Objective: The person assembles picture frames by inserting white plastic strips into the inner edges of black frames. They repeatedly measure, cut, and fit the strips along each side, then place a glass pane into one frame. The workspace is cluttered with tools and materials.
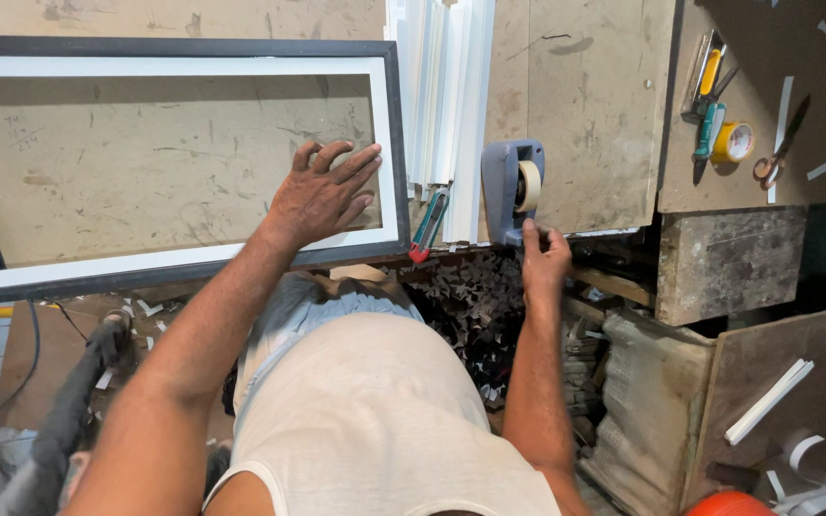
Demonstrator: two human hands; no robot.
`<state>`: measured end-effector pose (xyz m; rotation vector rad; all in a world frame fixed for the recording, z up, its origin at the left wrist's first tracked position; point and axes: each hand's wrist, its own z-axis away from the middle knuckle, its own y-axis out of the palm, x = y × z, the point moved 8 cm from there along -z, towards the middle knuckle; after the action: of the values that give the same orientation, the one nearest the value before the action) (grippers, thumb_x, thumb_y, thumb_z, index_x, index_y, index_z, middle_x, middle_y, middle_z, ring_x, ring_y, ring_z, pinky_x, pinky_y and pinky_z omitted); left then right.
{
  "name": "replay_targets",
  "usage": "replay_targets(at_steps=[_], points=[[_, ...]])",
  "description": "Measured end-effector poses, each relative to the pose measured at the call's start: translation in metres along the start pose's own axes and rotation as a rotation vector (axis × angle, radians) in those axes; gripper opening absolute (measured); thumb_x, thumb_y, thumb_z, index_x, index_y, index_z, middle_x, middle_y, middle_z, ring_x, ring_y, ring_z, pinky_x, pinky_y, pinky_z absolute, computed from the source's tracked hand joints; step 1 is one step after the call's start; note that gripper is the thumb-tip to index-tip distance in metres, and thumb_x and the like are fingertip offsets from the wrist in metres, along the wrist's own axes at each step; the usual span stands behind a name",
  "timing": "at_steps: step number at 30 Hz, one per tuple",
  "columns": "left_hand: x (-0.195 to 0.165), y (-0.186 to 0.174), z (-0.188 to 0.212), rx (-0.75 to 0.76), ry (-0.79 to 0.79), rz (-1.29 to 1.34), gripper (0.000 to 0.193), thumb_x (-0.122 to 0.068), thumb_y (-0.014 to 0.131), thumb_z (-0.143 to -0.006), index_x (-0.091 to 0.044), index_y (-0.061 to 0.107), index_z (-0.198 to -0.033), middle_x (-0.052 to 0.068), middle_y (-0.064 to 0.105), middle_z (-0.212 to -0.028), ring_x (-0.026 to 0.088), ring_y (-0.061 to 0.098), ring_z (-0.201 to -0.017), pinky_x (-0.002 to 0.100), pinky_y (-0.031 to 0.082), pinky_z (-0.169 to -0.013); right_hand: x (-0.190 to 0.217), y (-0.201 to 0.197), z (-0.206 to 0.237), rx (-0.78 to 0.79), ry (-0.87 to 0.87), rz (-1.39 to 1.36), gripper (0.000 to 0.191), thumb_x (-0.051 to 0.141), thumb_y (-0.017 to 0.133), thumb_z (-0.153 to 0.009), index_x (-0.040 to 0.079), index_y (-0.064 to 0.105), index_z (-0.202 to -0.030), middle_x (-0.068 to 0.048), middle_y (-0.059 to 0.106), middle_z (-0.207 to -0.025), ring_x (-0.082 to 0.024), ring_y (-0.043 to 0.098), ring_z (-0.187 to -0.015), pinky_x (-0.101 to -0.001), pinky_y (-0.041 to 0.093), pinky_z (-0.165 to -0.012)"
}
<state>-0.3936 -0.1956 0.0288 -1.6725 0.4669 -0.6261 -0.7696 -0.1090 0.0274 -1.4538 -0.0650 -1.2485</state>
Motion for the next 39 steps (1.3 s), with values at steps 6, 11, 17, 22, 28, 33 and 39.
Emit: replay_targets(at_steps=[6, 11, 17, 22, 28, 33, 39], points=[[-0.003, 0.000, -0.001, 0.022, 0.010, 0.013, 0.053, -0.056, 0.036, -0.109, -0.029, 0.054, -0.151, -0.013, 0.041, -0.157, 0.016, 0.027, -0.140, 0.044, 0.008, -0.121, -0.003, 0.003, -0.007, 0.232, -0.015, -0.170, 0.027, 0.033, 0.075, -0.095, 0.006, 0.076, -0.095, 0.000, 0.065, -0.097, -0.010, 0.062, -0.078, -0.0261, 0.050, -0.055], [-0.003, 0.000, -0.002, 0.028, 0.012, 0.043, 0.052, -0.055, 0.037, -0.109, -0.029, 0.056, -0.149, -0.014, 0.043, -0.156, 0.016, 0.027, -0.140, 0.043, 0.011, -0.120, -0.015, 0.009, -0.007, 0.277, 0.094, -0.469, 0.023, 0.028, 0.076, -0.098, 0.005, 0.075, -0.097, -0.004, 0.068, -0.091, -0.013, 0.061, -0.077, -0.0275, 0.052, -0.060], [-0.003, -0.005, -0.004, -0.010, 0.001, 0.072, 0.052, -0.055, 0.038, -0.109, -0.027, 0.057, -0.149, -0.013, 0.046, -0.155, 0.016, 0.029, -0.138, 0.043, 0.015, -0.119, -0.028, 0.008, 0.011, 0.255, 0.026, -0.747, 0.018, 0.023, 0.074, -0.097, 0.005, 0.072, -0.094, -0.002, 0.063, -0.106, -0.015, 0.065, -0.095, -0.0352, 0.067, -0.078], [-0.003, -0.005, -0.004, 0.018, 0.010, 0.120, 0.051, -0.054, 0.039, -0.110, -0.026, 0.057, -0.149, -0.013, 0.047, -0.156, 0.016, 0.031, -0.139, 0.042, 0.017, -0.118, -0.040, 0.005, 0.016, 0.108, -0.191, -0.528, 0.024, 0.025, 0.074, -0.094, 0.002, 0.069, -0.093, -0.005, 0.057, -0.121, -0.018, 0.061, -0.108, -0.0372, 0.067, -0.079], [0.000, 0.002, -0.002, 0.056, 0.004, 0.152, 0.053, -0.054, 0.039, -0.109, -0.025, 0.054, -0.151, -0.013, 0.044, -0.158, 0.017, 0.031, -0.138, 0.043, 0.017, -0.117, -0.033, -0.002, 0.019, -0.085, -0.536, -0.105, 0.030, 0.025, 0.077, -0.102, -0.004, 0.069, -0.098, -0.014, 0.066, -0.116, -0.029, 0.064, -0.114, -0.0455, 0.057, -0.091], [0.003, 0.013, 0.001, 0.109, 0.038, 0.291, 0.062, -0.058, 0.044, -0.104, -0.022, 0.048, -0.155, -0.007, 0.038, -0.161, 0.021, 0.029, -0.140, 0.047, 0.015, -0.116, -0.007, -0.013, 0.028, -0.048, -0.544, 0.076, 0.021, 0.018, 0.073, -0.098, -0.002, 0.072, -0.102, -0.015, 0.072, -0.111, -0.028, 0.071, -0.098, -0.0420, 0.059, -0.080], [0.012, 0.021, 0.006, 0.188, 0.090, 0.391, 0.082, -0.067, 0.055, -0.092, -0.017, 0.042, -0.156, -0.002, 0.034, -0.162, 0.025, 0.025, -0.141, 0.050, 0.013, -0.113, 0.014, 0.013, 0.057, 0.196, -0.124, 0.177, 0.013, 0.017, 0.071, -0.096, 0.006, 0.075, -0.101, -0.009, 0.075, -0.101, -0.020, 0.073, -0.082, -0.0359, 0.063, -0.066]])
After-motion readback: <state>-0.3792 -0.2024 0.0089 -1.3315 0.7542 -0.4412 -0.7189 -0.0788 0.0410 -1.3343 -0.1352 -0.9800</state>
